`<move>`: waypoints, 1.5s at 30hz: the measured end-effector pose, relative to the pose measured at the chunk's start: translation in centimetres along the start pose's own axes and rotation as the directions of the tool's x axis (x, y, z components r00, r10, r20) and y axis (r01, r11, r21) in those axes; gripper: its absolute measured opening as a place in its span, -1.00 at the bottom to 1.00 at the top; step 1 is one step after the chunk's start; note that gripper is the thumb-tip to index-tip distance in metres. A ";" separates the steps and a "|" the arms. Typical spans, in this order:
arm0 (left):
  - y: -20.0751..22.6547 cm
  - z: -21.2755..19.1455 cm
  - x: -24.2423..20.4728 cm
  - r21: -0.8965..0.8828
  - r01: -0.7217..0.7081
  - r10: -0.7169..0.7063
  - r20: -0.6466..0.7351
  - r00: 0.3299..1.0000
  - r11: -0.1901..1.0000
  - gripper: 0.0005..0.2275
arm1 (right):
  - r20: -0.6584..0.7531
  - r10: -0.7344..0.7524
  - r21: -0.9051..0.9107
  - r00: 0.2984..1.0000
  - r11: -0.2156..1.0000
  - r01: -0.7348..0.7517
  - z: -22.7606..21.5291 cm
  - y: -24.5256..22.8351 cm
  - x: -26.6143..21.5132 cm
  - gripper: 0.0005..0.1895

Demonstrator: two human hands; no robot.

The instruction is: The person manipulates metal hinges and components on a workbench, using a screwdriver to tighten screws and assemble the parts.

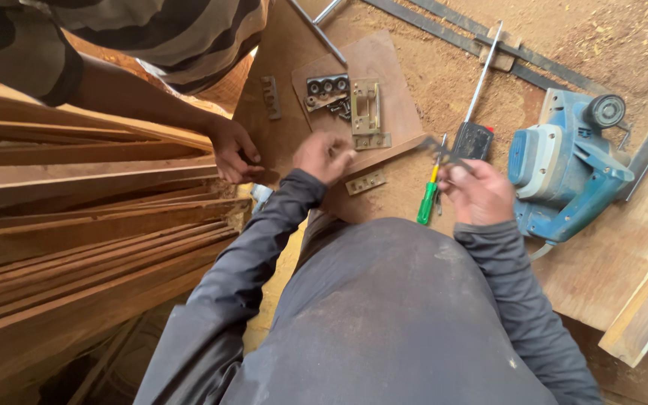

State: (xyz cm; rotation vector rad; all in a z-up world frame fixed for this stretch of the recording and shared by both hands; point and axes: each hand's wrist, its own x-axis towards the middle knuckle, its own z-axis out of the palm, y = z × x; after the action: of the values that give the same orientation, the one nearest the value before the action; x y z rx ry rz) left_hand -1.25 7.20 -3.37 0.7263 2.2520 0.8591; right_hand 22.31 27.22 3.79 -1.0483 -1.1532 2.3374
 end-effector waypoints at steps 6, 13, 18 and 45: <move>1.1 1.5 0.3 0.220 -0.139 0.186 -0.209 0.960 0.965 -0.63 | -0.116 0.051 0.153 0.992 0.988 -0.033 -3.1 1.6 -1.9 -0.87; 1.5 2.6 0.3 0.286 -0.198 0.281 -0.285 0.916 0.938 -0.66 | -0.192 -0.050 0.101 0.980 0.992 0.070 -4.7 2.3 -2.8 -0.88; 1.3 3.1 1.2 0.273 -0.139 0.208 -0.242 0.948 0.952 -0.78 | -0.192 -0.056 0.115 0.980 0.990 0.079 -4.5 2.0 -2.9 -0.87; 9.2 2.3 -3.8 -0.803 0.553 -0.021 0.563 0.826 0.224 -0.69 | -0.187 -0.083 0.398 0.979 0.905 0.153 -3.0 -1.4 -3.9 -0.91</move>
State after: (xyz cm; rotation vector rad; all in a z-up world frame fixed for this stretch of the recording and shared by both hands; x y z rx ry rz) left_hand 5.38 11.42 3.21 -0.1508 0.9767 1.4285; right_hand 27.11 27.48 5.48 -0.9635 -0.6047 2.2116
